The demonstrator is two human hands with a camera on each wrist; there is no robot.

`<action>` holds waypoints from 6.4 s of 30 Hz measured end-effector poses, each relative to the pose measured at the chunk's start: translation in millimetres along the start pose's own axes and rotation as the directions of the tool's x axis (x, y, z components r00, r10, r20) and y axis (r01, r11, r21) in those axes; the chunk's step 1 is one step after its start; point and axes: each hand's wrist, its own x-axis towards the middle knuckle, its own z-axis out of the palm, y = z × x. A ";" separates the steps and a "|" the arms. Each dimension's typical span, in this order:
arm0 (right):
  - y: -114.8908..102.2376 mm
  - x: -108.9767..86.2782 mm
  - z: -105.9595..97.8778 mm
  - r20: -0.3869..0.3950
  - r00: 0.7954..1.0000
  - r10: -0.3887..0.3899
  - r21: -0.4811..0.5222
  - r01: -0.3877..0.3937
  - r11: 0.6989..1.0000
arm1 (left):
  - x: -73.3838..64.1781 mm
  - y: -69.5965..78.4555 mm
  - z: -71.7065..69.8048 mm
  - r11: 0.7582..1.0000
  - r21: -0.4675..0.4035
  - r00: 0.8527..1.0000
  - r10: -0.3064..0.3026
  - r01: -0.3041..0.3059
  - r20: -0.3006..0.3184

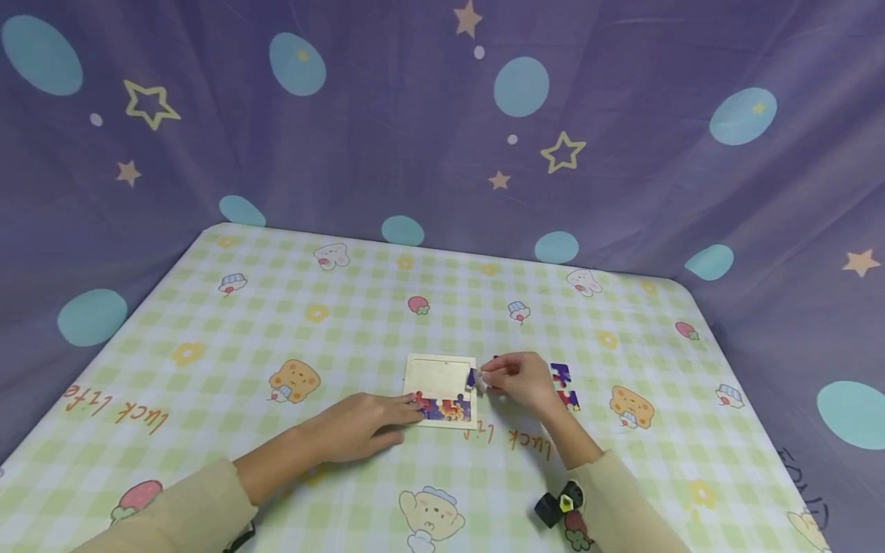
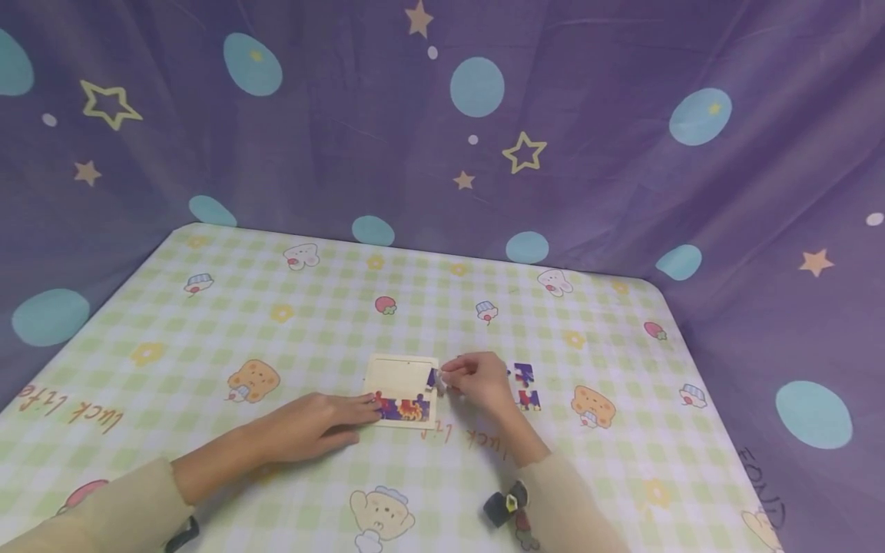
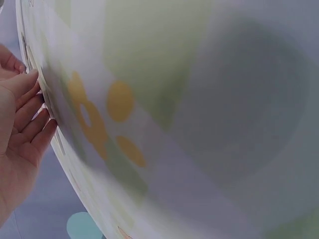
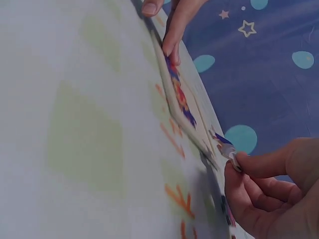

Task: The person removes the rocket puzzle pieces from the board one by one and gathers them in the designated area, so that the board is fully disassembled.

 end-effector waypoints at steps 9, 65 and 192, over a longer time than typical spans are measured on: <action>12.2 -11.2 -22.8 -0.022 0.996 -0.082 -0.150 0.078 0.986 | 0.4 1.2 -0.1 0.999 0.038 1.000 0.004 -0.003 -0.009; 0.3 -22.7 11.9 0.110 0.935 -0.337 -0.274 0.355 0.894 | 7.5 8.8 3.9 0.994 0.102 0.999 0.039 -0.042 0.032; 76.1 -63.3 -78.3 -0.239 0.964 -0.114 -0.363 0.020 0.932 | 7.1 10.7 3.0 0.998 0.059 0.999 0.005 -0.007 0.036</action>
